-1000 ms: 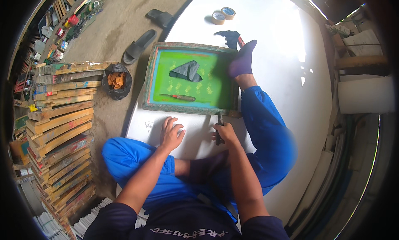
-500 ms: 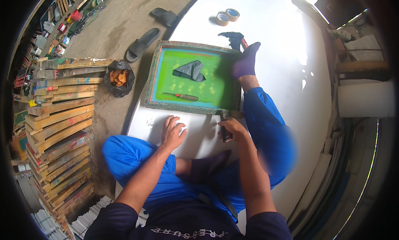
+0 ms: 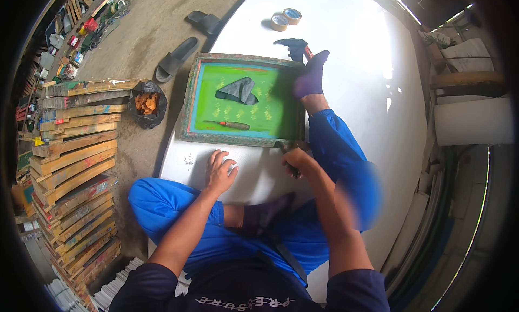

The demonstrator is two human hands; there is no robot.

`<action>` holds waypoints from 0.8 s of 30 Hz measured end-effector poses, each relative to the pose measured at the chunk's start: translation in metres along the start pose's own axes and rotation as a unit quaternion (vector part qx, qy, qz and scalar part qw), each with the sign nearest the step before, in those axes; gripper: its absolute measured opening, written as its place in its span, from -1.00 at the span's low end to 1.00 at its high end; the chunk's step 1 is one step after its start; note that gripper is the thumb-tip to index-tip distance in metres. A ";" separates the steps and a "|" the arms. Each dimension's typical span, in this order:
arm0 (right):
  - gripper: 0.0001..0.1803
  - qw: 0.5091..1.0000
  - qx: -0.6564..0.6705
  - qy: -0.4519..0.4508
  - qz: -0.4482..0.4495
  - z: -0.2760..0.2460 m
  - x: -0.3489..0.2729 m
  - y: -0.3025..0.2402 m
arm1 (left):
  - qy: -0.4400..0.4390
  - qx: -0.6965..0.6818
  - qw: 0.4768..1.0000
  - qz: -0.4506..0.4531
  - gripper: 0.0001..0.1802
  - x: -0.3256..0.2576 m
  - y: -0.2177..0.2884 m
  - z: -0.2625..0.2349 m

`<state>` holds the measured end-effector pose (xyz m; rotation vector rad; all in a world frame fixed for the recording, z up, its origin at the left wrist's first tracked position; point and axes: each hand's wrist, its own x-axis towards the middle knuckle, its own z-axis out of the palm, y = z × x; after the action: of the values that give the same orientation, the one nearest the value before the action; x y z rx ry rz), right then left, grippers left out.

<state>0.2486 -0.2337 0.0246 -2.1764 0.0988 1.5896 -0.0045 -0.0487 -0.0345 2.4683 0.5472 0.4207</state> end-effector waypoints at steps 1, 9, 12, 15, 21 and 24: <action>-0.72 0.999 0.012 0.030 -0.018 0.009 0.001 0.005 | -0.002 0.002 1.000 0.000 -0.81 0.000 0.000 0.000; -0.70 0.983 0.039 0.166 -0.063 0.050 0.007 0.026 | -0.008 0.010 1.000 0.015 -0.82 -0.004 -0.001 0.000; -0.64 0.968 -0.022 0.238 -0.075 0.063 0.000 0.023 | -0.009 0.016 1.000 0.021 -0.82 -0.004 0.001 0.000; -0.61 0.945 -0.081 0.299 -0.104 0.073 -0.013 0.020 | -0.005 0.021 1.000 0.021 -0.81 -0.006 0.003 -0.003; -0.63 0.929 -0.140 0.300 -0.165 0.090 -0.024 0.028 | 0.018 -0.030 0.999 -0.022 -0.80 -0.006 0.005 -0.018; -0.64 0.924 -0.177 0.243 -0.234 0.111 -0.037 0.023 | 0.003 -0.162 0.985 -0.065 -0.76 -0.005 -0.005 -0.019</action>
<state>0.1300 -0.2189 0.0245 -2.5704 -0.5611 0.8278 -0.0181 -0.0389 -0.0231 2.1091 0.5888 0.4271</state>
